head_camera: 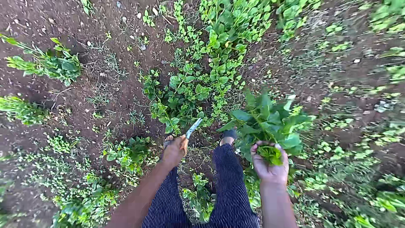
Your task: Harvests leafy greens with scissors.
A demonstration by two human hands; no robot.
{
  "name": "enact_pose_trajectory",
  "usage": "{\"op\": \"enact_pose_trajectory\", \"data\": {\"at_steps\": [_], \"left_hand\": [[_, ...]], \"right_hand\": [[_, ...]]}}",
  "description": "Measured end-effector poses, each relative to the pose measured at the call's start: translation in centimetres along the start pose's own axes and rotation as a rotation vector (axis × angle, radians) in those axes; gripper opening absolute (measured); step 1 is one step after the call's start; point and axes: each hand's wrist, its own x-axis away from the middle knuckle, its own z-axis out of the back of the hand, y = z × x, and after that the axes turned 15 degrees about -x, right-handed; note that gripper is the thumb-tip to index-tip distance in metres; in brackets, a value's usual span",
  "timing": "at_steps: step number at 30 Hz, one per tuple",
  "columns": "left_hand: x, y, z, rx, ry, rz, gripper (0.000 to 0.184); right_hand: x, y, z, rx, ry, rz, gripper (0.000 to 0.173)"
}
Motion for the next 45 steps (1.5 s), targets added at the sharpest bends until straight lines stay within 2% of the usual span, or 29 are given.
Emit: {"op": "enact_pose_trajectory", "data": {"at_steps": [4, 8, 10, 12, 15, 19, 23, 26, 29, 32, 35, 36, 38, 40, 42, 45], "left_hand": [[-12.5, 4.7, -5.3, 0.033, 0.063, 0.032, 0.049], [-23.5, 7.4, -8.8, -0.122, 0.058, -0.028, 0.041], [-27.5, 7.6, -11.4, -0.162, 0.117, -0.142, 0.034], [-30.6, 7.8, -14.2, -0.192, 0.204, -0.258, 0.031], [-33.5, 8.6, -17.5, -0.227, 0.314, -0.366, 0.03], [-35.6, 9.7, -19.3, -0.377, 0.165, -0.361, 0.037], [-35.6, 8.4, -18.6, -0.499, 0.043, -0.345, 0.033], [-32.3, 5.7, -17.8, -0.471, 0.044, -0.337, 0.033], [-26.9, 1.3, -17.2, -0.283, 0.251, -0.33, 0.026], [-21.7, -4.1, -16.8, -0.128, 0.523, -0.403, 0.014], [-17.6, -8.3, -15.5, -0.132, 0.636, -0.431, 0.008], [-16.4, -9.5, -14.8, -0.137, 0.657, -0.438, 0.007], [-14.4, -11.6, -13.7, -0.161, 0.682, -0.448, 0.003], [-13.0, -12.9, -12.5, -0.207, 0.654, -0.42, 0.005], [-12.2, -13.1, -11.3, -0.225, 0.524, -0.351, 0.017], [-12.7, -11.2, -9.7, -0.153, 0.298, -0.24, 0.023]], "right_hand": [[-7.6, 2.7, 5.2, -0.019, -0.034, 0.007, 0.045], [-12.6, 4.0, 9.5, -0.085, -0.045, 0.01, 0.036], [-13.7, 3.7, 9.8, -0.104, 0.0, -0.002, 0.05], [-13.8, 2.9, 9.4, -0.09, 0.072, -0.006, 0.056], [-13.9, 1.6, 10.2, -0.095, 0.073, -0.019, 0.054], [-14.4, 0.7, 10.8, -0.08, 0.095, -0.024, 0.053], [-14.5, 1.0, 11.1, -0.058, 0.148, -0.017, 0.056], [-14.2, 2.2, 11.0, 0.04, 0.196, -0.014, 0.056], [-13.8, 3.8, 11.9, 0.332, 0.106, -0.091, 0.053], [-12.8, 6.5, 13.0, 0.477, 0.083, -0.116, 0.041], [-10.4, 10.4, 13.5, 0.635, 0.082, -0.094, 0.018], [-9.2, 11.8, 13.6, 0.71, 0.088, -0.103, 0.016], [-6.8, 15.1, 13.8, 0.859, 0.121, -0.141, 0.024], [-4.7, 18.5, 13.5, 0.931, 0.189, -0.196, 0.028], [-3.6, 20.7, 13.4, 0.896, 0.272, -0.243, 0.03], [-3.0, 19.8, 13.6, 0.852, 0.367, -0.298, 0.029]]}}
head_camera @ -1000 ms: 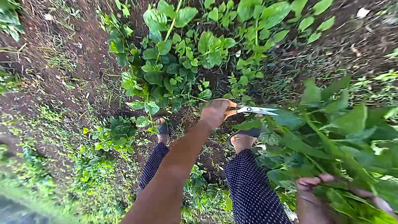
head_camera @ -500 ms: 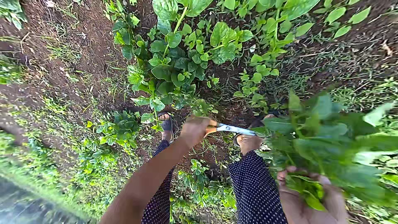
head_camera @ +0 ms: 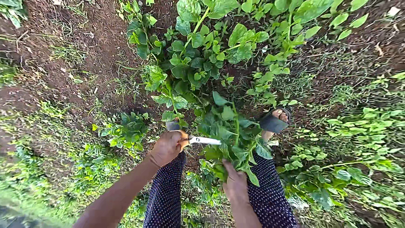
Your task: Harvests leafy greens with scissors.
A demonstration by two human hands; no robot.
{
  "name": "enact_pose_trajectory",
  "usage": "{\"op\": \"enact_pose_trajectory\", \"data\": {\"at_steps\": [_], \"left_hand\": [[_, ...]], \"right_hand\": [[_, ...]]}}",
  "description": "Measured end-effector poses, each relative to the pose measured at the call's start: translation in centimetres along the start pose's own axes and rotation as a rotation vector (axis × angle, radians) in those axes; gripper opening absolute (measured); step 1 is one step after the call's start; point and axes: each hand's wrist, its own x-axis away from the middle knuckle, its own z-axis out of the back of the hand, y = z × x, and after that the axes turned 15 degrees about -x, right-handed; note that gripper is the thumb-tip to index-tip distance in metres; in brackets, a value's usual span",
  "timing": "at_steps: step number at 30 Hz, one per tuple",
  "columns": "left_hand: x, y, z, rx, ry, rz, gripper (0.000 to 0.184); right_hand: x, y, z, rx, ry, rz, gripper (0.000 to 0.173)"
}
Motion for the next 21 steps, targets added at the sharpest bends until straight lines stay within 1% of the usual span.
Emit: {"op": "enact_pose_trajectory", "data": {"at_steps": [2, 3, 5, 7, 10, 12, 14, 15, 17, 19, 21], "left_hand": [[-2.1, 1.7, 0.9, 0.172, -0.242, 0.168, 0.032], [-3.5, 2.4, 0.5, 0.278, -0.295, 0.253, 0.036], [-6.3, 3.8, -1.1, 0.395, -0.303, 0.389, 0.039], [-8.7, 5.2, -2.5, 0.409, -0.287, 0.474, 0.042], [-10.6, 7.0, -4.9, 0.325, -0.198, 0.51, 0.045], [-11.1, 7.8, -6.4, 0.332, -0.15, 0.534, 0.043], [-11.1, 8.3, -7.7, 0.417, -0.113, 0.593, 0.045], [-11.1, 8.6, -8.1, 0.446, -0.118, 0.62, 0.047], [-11.3, 9.0, -8.3, 0.466, -0.118, 0.655, 0.048], [-11.7, 9.4, -8.4, 0.452, -0.104, 0.669, 0.046], [-12.2, 9.6, -8.6, 0.432, -0.098, 0.643, 0.043]], "right_hand": [[0.4, -0.6, 1.9, -0.037, 0.017, -0.064, 0.022], [0.6, -0.7, 3.0, -0.065, 0.012, -0.091, 0.017], [0.6, -0.7, 4.5, -0.142, -0.02, -0.121, 0.013], [0.2, -0.4, 5.1, -0.218, -0.05, -0.112, 0.016], [-0.1, -1.1, 5.3, -0.22, -0.017, 0.015, 0.018], [0.2, -3.7, 6.2, -0.258, -0.032, 0.067, 0.021], [0.8, -7.6, 8.1, -0.333, -0.15, 0.059, 0.027], [1.0, -9.6, 9.2, -0.339, -0.212, 0.052, 0.026], [1.3, -13.3, 11.2, -0.345, -0.307, 0.03, 0.015], [1.3, -15.8, 12.7, -0.38, -0.359, 0.016, 0.015], [1.1, -17.1, 13.4, -0.483, -0.385, 0.023, 0.016]]}}
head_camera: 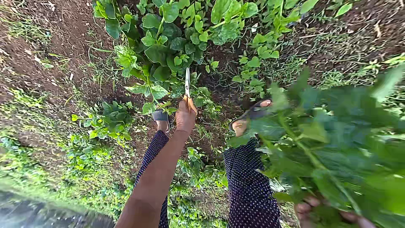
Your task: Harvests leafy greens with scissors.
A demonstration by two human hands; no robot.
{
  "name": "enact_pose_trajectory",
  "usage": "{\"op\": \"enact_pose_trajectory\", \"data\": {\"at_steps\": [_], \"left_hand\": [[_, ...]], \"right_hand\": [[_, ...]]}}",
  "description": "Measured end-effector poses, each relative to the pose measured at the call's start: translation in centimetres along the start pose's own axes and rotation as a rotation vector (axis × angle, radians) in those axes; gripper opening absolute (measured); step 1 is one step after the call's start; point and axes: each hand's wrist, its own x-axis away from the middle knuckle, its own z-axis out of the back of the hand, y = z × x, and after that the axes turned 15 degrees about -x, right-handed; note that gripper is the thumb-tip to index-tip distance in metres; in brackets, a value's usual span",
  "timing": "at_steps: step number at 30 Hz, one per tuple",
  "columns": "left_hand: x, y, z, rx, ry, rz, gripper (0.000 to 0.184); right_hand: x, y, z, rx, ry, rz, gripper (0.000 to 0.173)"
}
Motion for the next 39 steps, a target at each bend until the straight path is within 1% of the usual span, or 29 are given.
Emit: {"op": "enact_pose_trajectory", "data": {"at_steps": [2, 5, 7, 8, 10, 12, 14, 15, 17, 18, 20, 22, 25, 28, 30, 32, 35, 39], "left_hand": [[-0.5, 0.5, -0.3, -0.089, -0.015, -0.069, 0.042], [-1.8, 1.6, -1.1, -0.247, -0.044, -0.257, 0.041], [-3.3, 2.2, -2.4, -0.327, -0.065, -0.376, 0.04], [-4.3, 2.5, -3.2, -0.379, -0.073, -0.407, 0.038], [-5.6, 3.3, -4.4, -0.513, -0.099, -0.418, 0.037], [-5.7, 3.3, -3.7, -0.558, -0.141, -0.41, 0.037], [-3.2, 2.0, -0.9, -0.449, -0.155, -0.405, 0.037], [-1.8, 1.0, 1.1, -0.387, -0.144, -0.377, 0.038], [0.6, -1.8, 5.4, -0.305, -0.088, -0.327, 0.037], [1.7, -3.3, 7.6, -0.287, -0.055, -0.309, 0.036], [3.3, -6.9, 11.6, -0.229, 0.029, -0.327, 0.03], [4.2, -10.0, 14.9, -0.161, 0.082, -0.368, 0.026], [5.0, -12.8, 18.3, -0.158, 0.116, -0.423, 0.024], [5.5, -14.4, 19.1, -0.149, 0.132, -0.461, 0.021], [6.0, -15.2, 18.6, -0.117, 0.139, -0.467, 0.021], [6.6, -16.0, 17.7, -0.127, 0.172, -0.468, 0.02], [7.2, -17.5, 16.5, -0.184, 0.263, -0.47, 0.02], [8.1, -18.7, 14.7, -0.293, 0.404, -0.537, 0.015]], "right_hand": [[-0.7, -0.6, 0.0, -0.154, -0.035, 0.048, 0.019], [-2.1, -0.1, -0.4, -0.304, -0.041, 0.162, 0.027], [-2.8, 0.5, -1.0, -0.304, -0.013, 0.213, 0.033], [-3.1, 0.7, -1.1, -0.295, -0.003, 0.216, 0.034], [-3.8, 1.1, -1.1, -0.241, -0.001, 0.196, 0.032], [-4.5, 2.1, -1.0, -0.108, 0.007, 0.149, 0.029], [-4.5, 4.0, -0.8, 0.071, 0.021, 0.086, 0.027], [-4.5, 5.3, -0.7, 0.127, 0.032, 0.068, 0.022], [-4.2, 8.7, -0.9, 0.211, 0.069, 0.049, 0.015], [-4.0, 10.5, -1.2, 0.266, 0.099, 0.025, 0.014], [-3.6, 14.0, -2.2, 0.383, 0.165, -0.084, 0.017], [-3.4, 17.7, -3.4, 0.437, 0.222, -0.212, 0.022], [-3.7, 23.7, -5.9, 0.459, 0.232, -0.372, 0.025], [-4.5, 29.4, -8.9, 0.409, 0.315, -0.513, 0.029], [-5.0, 31.8, -10.6, 0.362, 0.385, -0.616, 0.032], [-5.4, 33.4, -11.5, 0.281, 0.405, -0.649, 0.031], [-5.4, 34.3, -11.5, 0.179, 0.328, -0.629, 0.025], [-5.2, 34.9, -10.8, 0.137, 0.223, -0.663, 0.03]]}}
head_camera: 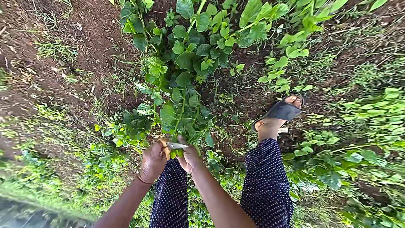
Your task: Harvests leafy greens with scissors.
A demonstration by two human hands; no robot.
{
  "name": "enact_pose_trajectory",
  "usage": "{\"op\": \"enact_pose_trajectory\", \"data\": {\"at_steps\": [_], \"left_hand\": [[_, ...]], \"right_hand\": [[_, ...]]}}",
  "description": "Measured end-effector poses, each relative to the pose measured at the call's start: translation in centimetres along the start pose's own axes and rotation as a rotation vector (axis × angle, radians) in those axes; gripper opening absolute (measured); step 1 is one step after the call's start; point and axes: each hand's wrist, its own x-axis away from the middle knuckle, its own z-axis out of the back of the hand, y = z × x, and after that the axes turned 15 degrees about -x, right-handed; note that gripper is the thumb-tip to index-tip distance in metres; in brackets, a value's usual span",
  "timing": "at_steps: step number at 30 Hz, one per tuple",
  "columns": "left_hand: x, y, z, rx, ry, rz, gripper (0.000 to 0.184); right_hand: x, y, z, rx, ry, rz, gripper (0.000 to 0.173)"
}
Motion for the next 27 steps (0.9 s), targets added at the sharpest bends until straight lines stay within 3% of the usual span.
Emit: {"op": "enact_pose_trajectory", "data": {"at_steps": [5, 9, 14, 17, 21, 23, 25, 27], "left_hand": [[1.1, -0.6, -1.0, -0.163, 0.098, -0.112, 0.008], [0.8, -1.8, 0.1, -0.182, 0.071, -0.126, 0.01], [0.1, -2.3, 1.8, -0.251, 0.049, -0.187, 0.011], [-2.2, 0.2, 5.8, -0.282, -0.273, -0.089, 0.027], [-11.3, 5.5, 9.0, -0.525, -0.936, 0.09, 0.041], [-15.5, 7.7, 7.6, -0.729, -1.066, 0.014, 0.031], [-18.5, 9.6, 6.1, -0.854, -1.08, -0.042, 0.018], [-20.8, 10.8, 5.4, -0.934, -1.08, -0.063, 0.02]], "right_hand": [[-1.3, 0.8, -0.1, -0.009, 0.019, -0.154, 0.019], [-1.8, 1.9, -0.4, -0.047, -0.029, -0.221, 0.03], [-1.3, 3.1, -2.4, 0.002, 0.034, -0.086, 0.01], [-1.9, 3.9, -1.4, 0.079, 0.116, 0.023, 0.016], [-2.8, 4.4, 0.1, 0.148, 0.165, 0.118, 0.036], [-3.1, 4.6, 0.4, 0.19, 0.145, 0.185, 0.039], [-3.0, 4.6, 0.6, 0.205, 0.15, 0.223, 0.036], [-3.0, 4.4, 0.9, 0.202, 0.148, 0.241, 0.035]]}}
